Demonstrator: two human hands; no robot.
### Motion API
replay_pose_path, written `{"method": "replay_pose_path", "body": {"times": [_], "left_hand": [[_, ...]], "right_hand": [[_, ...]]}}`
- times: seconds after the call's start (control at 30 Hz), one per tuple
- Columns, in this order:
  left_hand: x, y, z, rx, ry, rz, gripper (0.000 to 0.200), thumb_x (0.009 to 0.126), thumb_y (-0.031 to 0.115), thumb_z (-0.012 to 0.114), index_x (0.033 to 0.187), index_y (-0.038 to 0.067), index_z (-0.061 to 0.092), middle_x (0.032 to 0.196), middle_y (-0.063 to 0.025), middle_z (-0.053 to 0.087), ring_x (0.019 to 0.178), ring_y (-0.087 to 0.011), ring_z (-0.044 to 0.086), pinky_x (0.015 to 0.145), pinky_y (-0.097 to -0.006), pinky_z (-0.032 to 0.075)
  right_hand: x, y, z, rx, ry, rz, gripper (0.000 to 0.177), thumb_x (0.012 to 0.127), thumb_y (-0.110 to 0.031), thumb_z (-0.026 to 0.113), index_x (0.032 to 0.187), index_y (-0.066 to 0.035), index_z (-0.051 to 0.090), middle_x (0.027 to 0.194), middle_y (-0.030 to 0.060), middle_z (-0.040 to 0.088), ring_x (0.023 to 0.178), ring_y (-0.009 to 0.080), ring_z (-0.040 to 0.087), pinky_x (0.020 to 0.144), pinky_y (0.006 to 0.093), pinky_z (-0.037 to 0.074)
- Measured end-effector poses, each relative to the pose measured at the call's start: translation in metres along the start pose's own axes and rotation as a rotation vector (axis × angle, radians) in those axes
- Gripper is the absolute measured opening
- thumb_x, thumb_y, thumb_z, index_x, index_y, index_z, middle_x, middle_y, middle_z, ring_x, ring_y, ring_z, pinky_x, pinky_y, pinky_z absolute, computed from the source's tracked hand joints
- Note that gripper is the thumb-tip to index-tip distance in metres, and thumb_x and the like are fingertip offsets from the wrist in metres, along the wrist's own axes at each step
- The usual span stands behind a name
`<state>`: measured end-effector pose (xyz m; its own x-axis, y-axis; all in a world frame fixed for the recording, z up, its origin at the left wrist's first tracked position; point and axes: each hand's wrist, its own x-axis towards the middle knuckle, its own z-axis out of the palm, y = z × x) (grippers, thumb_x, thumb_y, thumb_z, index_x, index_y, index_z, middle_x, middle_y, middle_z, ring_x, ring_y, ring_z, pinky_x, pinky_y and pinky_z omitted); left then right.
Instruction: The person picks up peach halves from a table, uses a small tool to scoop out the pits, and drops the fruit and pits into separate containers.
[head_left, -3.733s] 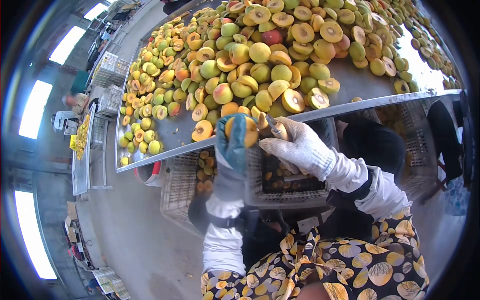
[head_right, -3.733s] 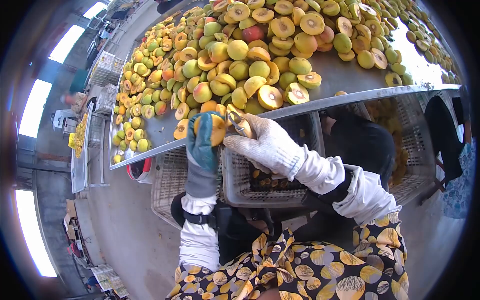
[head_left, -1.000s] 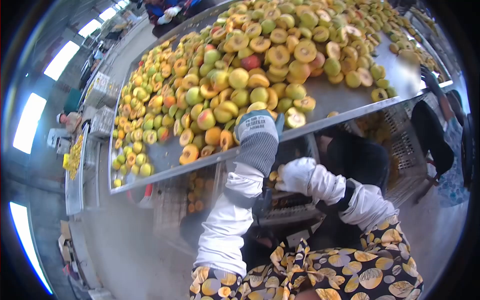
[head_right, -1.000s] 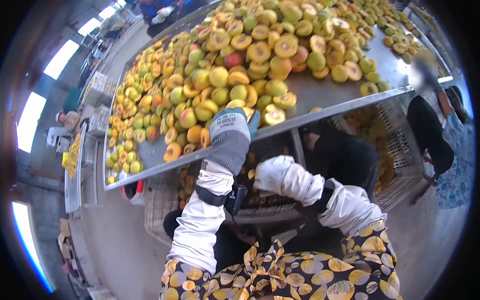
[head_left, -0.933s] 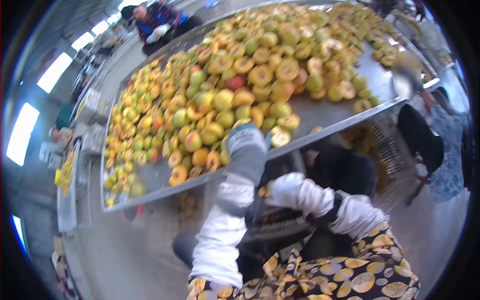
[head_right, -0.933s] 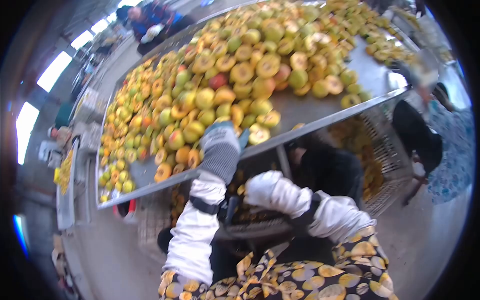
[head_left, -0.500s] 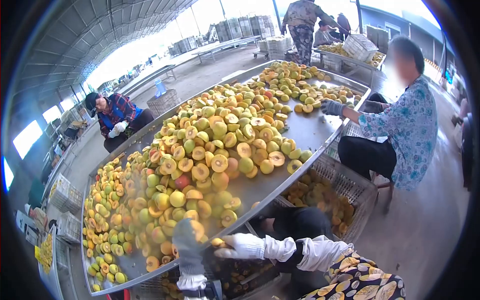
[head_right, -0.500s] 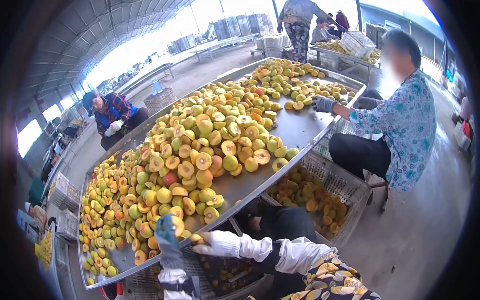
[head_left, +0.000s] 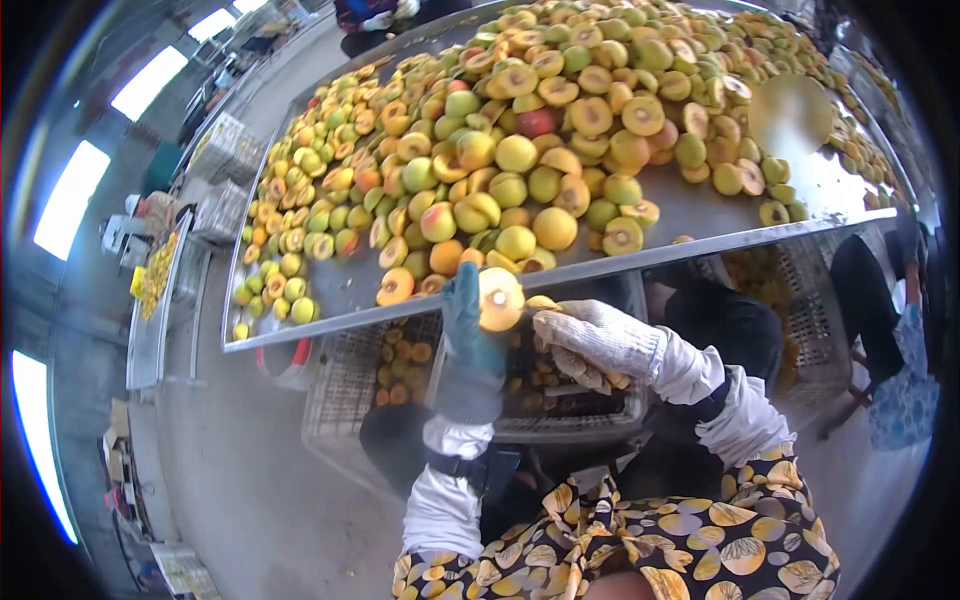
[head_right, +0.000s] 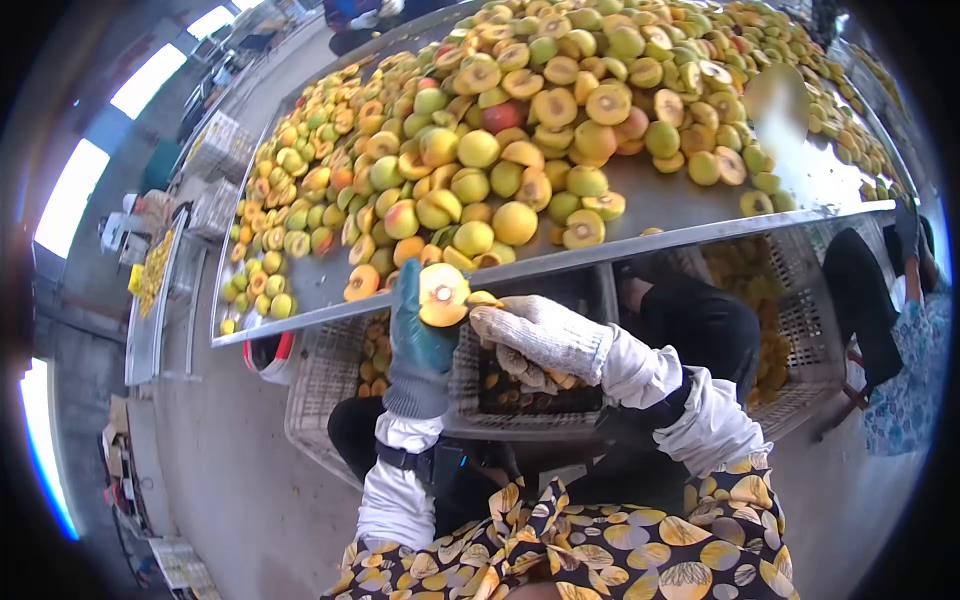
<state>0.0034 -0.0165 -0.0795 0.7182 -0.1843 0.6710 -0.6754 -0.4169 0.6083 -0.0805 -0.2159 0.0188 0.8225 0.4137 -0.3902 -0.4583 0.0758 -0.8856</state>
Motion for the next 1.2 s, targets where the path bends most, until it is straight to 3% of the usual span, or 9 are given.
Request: {"method": "replay_pose_path", "body": {"times": [0.1, 0.2, 0.33, 0.4, 0.43, 0.5, 0.7, 0.9, 1.2], "left_hand": [[-0.001, -0.003, 0.012, -0.123, 0.09, 0.086, 0.038, 0.099, 0.019, 0.062, 0.131, -0.001, 0.055, 0.119, -0.0136, 0.063, 0.107, -0.0233, 0.064, 0.091, -0.0383, 0.055], [0.008, 0.009, 0.011, -0.595, -0.011, -0.243, 0.037, 0.099, 0.013, 0.062, 0.131, -0.002, 0.054, 0.119, -0.0144, 0.063, 0.107, -0.0236, 0.064, 0.092, -0.0386, 0.055], [0.008, 0.013, 0.01, -0.612, 0.008, -0.409, 0.036, 0.104, 0.025, 0.055, 0.125, -0.004, 0.056, 0.114, -0.0138, 0.064, 0.099, -0.0229, 0.065, 0.086, -0.0358, 0.057], [0.018, 0.027, 0.0, -1.238, 0.202, -0.78, 0.032, 0.105, 0.02, 0.054, 0.123, -0.005, 0.056, 0.112, -0.0147, 0.065, 0.093, -0.0221, 0.067, 0.08, -0.0344, 0.059], [0.015, 0.025, 0.0, -0.867, 0.16, -0.572, 0.032, 0.105, 0.021, 0.053, 0.123, -0.005, 0.057, 0.112, -0.0147, 0.065, 0.093, -0.022, 0.067, 0.08, -0.0347, 0.059], [0.014, 0.019, 0.0, -0.129, 0.065, -0.138, 0.032, 0.106, 0.022, 0.051, 0.123, -0.005, 0.058, 0.113, -0.0148, 0.065, 0.093, -0.0219, 0.066, 0.079, -0.0354, 0.059], [0.012, 0.044, 0.002, -0.534, 0.09, -0.451, 0.04, 0.11, 0.03, 0.042, 0.121, -0.005, 0.06, 0.113, -0.0141, 0.065, 0.097, -0.0209, 0.065, 0.089, -0.034, 0.054], [0.007, 0.044, -0.002, -0.586, 0.124, -0.428, 0.042, 0.102, 0.024, 0.057, 0.133, -0.004, 0.049, 0.121, -0.0168, 0.064, 0.099, -0.0264, 0.068, 0.085, -0.0379, 0.059], [0.015, 0.075, 0.003, -0.766, 0.178, -0.595, 0.051, 0.109, 0.044, 0.04, 0.124, -0.001, 0.059, 0.114, -0.0148, 0.066, 0.099, -0.0235, 0.066, 0.088, -0.0374, 0.057]], "right_hand": [[0.01, 0.004, 0.008, -0.179, 0.123, -0.041, 0.05, 0.102, -0.054, 0.051, 0.106, -0.004, 0.058, 0.06, 0.0019, 0.05, 0.042, 0.0116, 0.05, 0.036, 0.0261, 0.042], [0.028, 0.02, 0.006, -0.603, 0.308, -0.346, 0.055, 0.101, -0.056, 0.05, 0.109, -0.003, 0.059, 0.058, 0.0007, 0.049, 0.044, 0.0097, 0.051, 0.037, 0.0247, 0.042], [0.008, -0.016, -0.008, -0.102, -0.121, 0.155, 0.054, 0.1, -0.048, 0.058, 0.105, 0.006, 0.059, 0.064, 0.0095, 0.063, 0.052, 0.0199, 0.064, 0.048, 0.0362, 0.051], [0.035, 0.023, -0.019, -0.741, 0.301, -0.283, 0.057, 0.096, -0.05, 0.061, 0.101, 0.007, 0.06, 0.066, 0.0173, 0.065, 0.055, 0.0299, 0.066, 0.049, 0.0401, 0.052], [0.044, 0.038, -0.019, -1.047, 0.517, -0.511, 0.059, 0.094, -0.051, 0.063, 0.099, 0.008, 0.06, 0.067, 0.0211, 0.065, 0.057, 0.035, 0.067, 0.05, 0.0421, 0.052], [0.029, 0.016, -0.004, -0.765, 0.337, -0.289, 0.047, 0.096, -0.047, 0.061, 0.095, 0.0, 0.061, 0.062, 0.0148, 0.064, 0.056, 0.0308, 0.067, 0.052, 0.0406, 0.052], [0.022, -0.014, 0.015, -0.304, 0.139, 0.034, 0.047, 0.1, -0.046, 0.055, 0.097, -0.001, 0.064, 0.061, 0.0075, 0.061, 0.052, 0.021, 0.063, 0.052, 0.037, 0.051], [0.026, 0.017, 0.022, -0.743, 0.411, -0.461, 0.046, 0.1, -0.045, 0.056, 0.093, -0.001, 0.065, 0.068, 0.0198, 0.065, 0.062, 0.0372, 0.067, 0.058, 0.0447, 0.053], [0.026, 0.018, 0.024, -0.814, 0.47, -0.405, 0.039, 0.102, -0.039, 0.053, 0.096, -0.002, 0.063, 0.076, 0.0214, 0.067, 0.075, 0.0422, 0.068, 0.065, 0.0474, 0.054]]}}
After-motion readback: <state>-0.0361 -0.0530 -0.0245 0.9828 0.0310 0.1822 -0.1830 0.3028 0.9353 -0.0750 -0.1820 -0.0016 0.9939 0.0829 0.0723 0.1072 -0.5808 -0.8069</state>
